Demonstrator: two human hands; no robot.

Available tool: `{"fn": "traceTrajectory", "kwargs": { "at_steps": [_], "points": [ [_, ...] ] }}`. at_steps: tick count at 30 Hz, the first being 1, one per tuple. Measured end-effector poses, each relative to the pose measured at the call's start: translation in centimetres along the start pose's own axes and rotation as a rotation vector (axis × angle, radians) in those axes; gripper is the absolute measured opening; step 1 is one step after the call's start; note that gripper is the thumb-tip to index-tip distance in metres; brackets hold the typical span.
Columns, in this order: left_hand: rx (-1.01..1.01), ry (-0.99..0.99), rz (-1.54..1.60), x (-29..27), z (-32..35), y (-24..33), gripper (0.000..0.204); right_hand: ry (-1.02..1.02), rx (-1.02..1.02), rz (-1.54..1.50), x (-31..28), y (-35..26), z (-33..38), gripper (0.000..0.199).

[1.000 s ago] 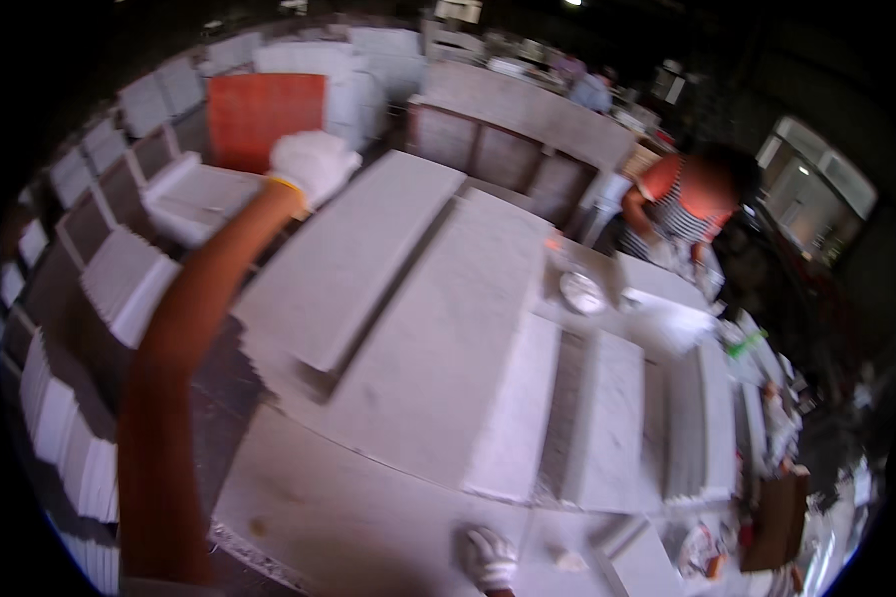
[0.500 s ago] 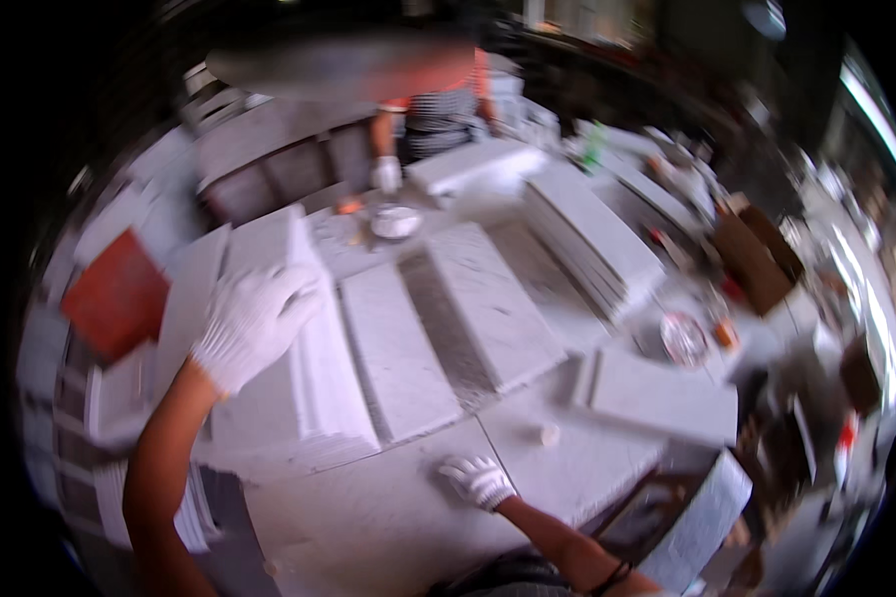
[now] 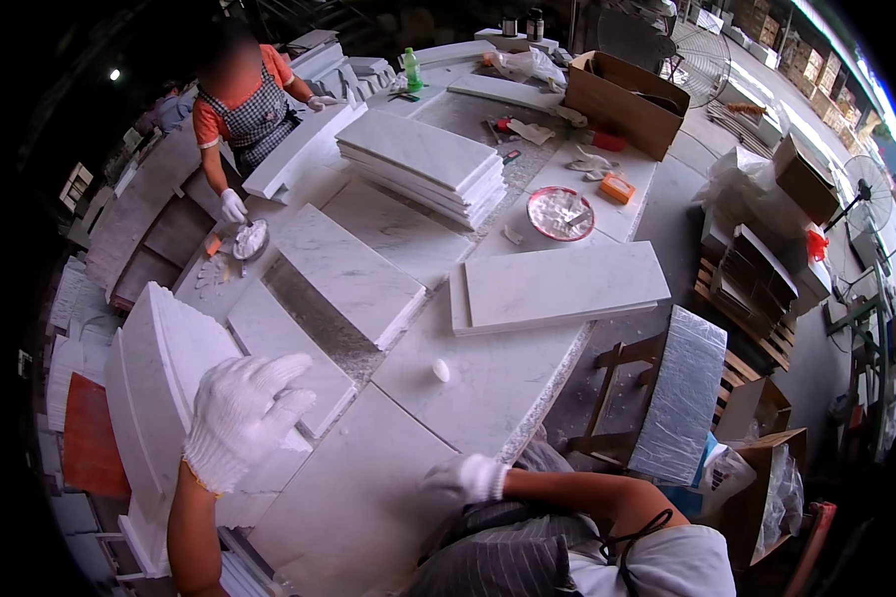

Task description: The person applies a white paste to the edges of rectangular stone slabs using a putty knife and smooths the surface with a cloth. They repeat this process on multiple slabs, stacking finished pieces aside.

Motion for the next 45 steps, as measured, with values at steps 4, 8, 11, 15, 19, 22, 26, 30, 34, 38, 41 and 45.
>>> {"fn": "traceTrajectory", "kwargs": {
  "at_steps": [4, 8, 11, 15, 19, 22, 26, 30, 34, 38, 41, 45],
  "points": [
    [0.000, 0.041, 0.145, 3.6, -1.8, 2.8, 0.029, 0.303, 0.495, 0.411, -13.5, 3.8, 8.5, 0.029],
    [-0.025, -0.029, 0.338, 9.8, -2.5, 5.8, 0.026, 0.937, 0.604, 0.692, -27.6, 7.3, 19.5, 0.055],
    [-0.109, -0.137, 0.507, 15.5, -3.3, 8.0, 0.026, 0.651, 0.922, 0.925, -33.4, 15.0, 27.1, 0.075],
    [-0.471, -0.381, 0.647, 23.4, -2.9, 10.2, 0.029, 0.597, 1.090, 0.942, -40.0, 21.3, 31.6, 0.074],
    [-0.643, -0.485, 0.868, 30.5, -1.9, 14.1, 0.032, 0.631, 1.071, 0.858, -40.2, 25.0, 26.8, 0.077],
    [-0.570, -0.586, 0.708, 32.4, -4.0, 18.0, 0.036, 0.299, 0.945, 0.643, -39.2, 18.0, 15.1, 0.078],
    [-0.499, -0.671, 0.595, 34.0, -7.8, 21.3, 0.040, 0.396, 0.553, 0.664, -33.2, 19.9, 5.4, 0.074],
    [-0.613, -0.680, 0.553, 33.8, -8.5, 22.2, 0.042, -0.079, 0.026, 0.719, -25.4, 16.3, -0.1, 0.072],
    [-0.782, -0.691, 0.639, 34.0, -6.5, 22.0, 0.044, -0.093, -0.135, 0.631, -27.4, 18.6, -0.1, 0.071],
    [-0.788, -0.578, 0.764, 35.0, -5.5, 22.3, 0.047, 0.220, 0.071, 0.568, -36.1, 18.9, -2.7, 0.060],
    [-0.715, -0.564, 0.706, 34.1, -6.9, 22.0, 0.045, 0.482, -0.001, 0.635, -35.5, 18.1, -3.4, 0.062],
    [-0.466, -0.726, 0.474, 37.5, -10.2, 22.2, 0.043, 0.308, 0.142, 0.714, -32.6, 19.8, 1.2, 0.073]
  ]
}}
Point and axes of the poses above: each hand's wrist, its own z-axis away from the middle knuckle, its own x-axis out of the palm, y = z × x, the point moved 7 cm from there along -z, towards the middle knuckle, and after that the axes turned 3 degrees about -x, right-handed, at the moved point
